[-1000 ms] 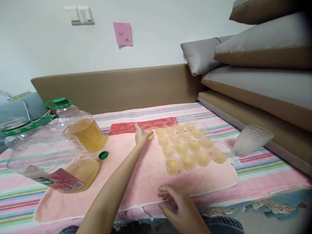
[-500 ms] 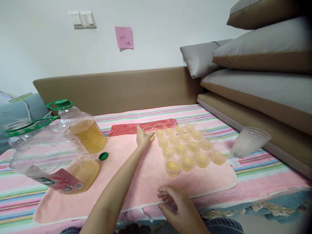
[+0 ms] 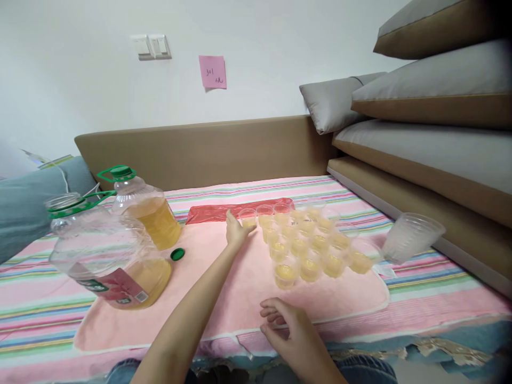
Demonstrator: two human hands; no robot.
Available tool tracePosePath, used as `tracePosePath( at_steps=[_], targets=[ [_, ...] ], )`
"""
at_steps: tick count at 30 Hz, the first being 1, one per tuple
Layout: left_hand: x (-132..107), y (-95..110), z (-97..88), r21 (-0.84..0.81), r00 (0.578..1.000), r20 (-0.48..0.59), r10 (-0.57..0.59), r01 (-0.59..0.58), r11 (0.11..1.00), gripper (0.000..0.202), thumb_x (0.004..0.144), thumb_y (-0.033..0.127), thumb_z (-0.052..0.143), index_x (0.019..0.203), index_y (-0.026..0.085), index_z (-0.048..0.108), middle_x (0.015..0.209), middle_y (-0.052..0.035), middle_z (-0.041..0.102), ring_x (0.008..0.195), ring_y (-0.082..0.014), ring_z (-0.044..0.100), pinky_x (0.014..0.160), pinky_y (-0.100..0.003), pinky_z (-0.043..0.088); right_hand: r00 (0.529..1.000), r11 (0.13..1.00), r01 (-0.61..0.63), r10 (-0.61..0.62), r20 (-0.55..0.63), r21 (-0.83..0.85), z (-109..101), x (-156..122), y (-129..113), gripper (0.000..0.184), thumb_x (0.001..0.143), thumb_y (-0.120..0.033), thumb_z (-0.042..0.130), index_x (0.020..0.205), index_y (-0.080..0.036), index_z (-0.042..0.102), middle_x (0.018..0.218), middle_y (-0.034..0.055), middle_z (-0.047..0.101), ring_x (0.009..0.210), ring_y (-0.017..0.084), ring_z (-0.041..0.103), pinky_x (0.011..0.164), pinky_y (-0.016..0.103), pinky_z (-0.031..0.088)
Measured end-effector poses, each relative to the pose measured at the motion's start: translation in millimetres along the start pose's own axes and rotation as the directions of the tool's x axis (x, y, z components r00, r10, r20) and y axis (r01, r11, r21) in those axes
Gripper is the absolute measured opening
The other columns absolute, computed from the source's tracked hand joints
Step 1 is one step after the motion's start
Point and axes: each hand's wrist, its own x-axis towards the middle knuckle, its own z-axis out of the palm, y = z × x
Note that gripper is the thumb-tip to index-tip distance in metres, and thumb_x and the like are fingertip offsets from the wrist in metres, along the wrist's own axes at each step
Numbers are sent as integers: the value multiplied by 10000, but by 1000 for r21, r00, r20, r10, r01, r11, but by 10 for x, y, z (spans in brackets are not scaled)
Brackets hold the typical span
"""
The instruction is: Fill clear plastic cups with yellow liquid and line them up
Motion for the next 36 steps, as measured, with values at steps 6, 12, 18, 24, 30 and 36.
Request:
tracePosePath(
  at_steps=[6,12,18,24,30,36],
  targets=[
    [-570,-141,-386,1,985,168,43,-44,999,547,749,130,602,1247,160,377,1260,-171,582,889,-199,651,823,-368,506,999,999,47,-47,-14,4,-65,-15,-14,324,791,-298,543,1071,-156,625,1009,82,660,897,210,622,819,362,516],
    [-1500,-68,-620,25,892,411,190,-219,975,384,702,45,517,1060,182,549,1111,-92,678,942,-212,625,881,-375,488,996,997,81,-81,-48,8,-200,-65,27,354,796,-368,543,1059,-148,634,987,90,671,862,206,642,806,356,537],
    [-2200,-29,-634,240,636,626,452,-708,664,514,724,26,434,1213,135,548,1372,-108,568,1191,-301,488,998,-456,425,950,992,115,-95,-299,49,-563,-193,100,373,815,-477,616,999,-155,662,977,116,685,898,241,664,794,356,554],
    [-2385,-155,-457,209,431,748,504,-875,438,582,782,102,487,1364,105,460,1489,-143,463,1283,-327,464,1032,-461,419,507,973,230,-125,-853,-6,-1127,-351,220,466,777,-497,690,1078,-153,603,1017,119,649,966,252,625,850,389,511],
    [-2433,-329,-294,258,404,753,519,-907,333,555,855,183,488,1405,127,451,1526,-172,399,1308,-343,477,1021,-472,425,195,991,34,-133,-972,-129,-2066,-225,549,694,635,-565,658,1163,-157,469,1258,168,522,1128,291,540,973,443,431],
    [-2484,-437,-219,284,386,690,612,-923,261,498,879,208,507,1369,122,506,1442,-203,500,1287,-344,515,991,-469,444,340,991,-107,-39,-940,-79,-2634,207,1053,704,421,-523,780,960,-162,507,1053,136,595,946,287,570,871,424,447]
  ],
)
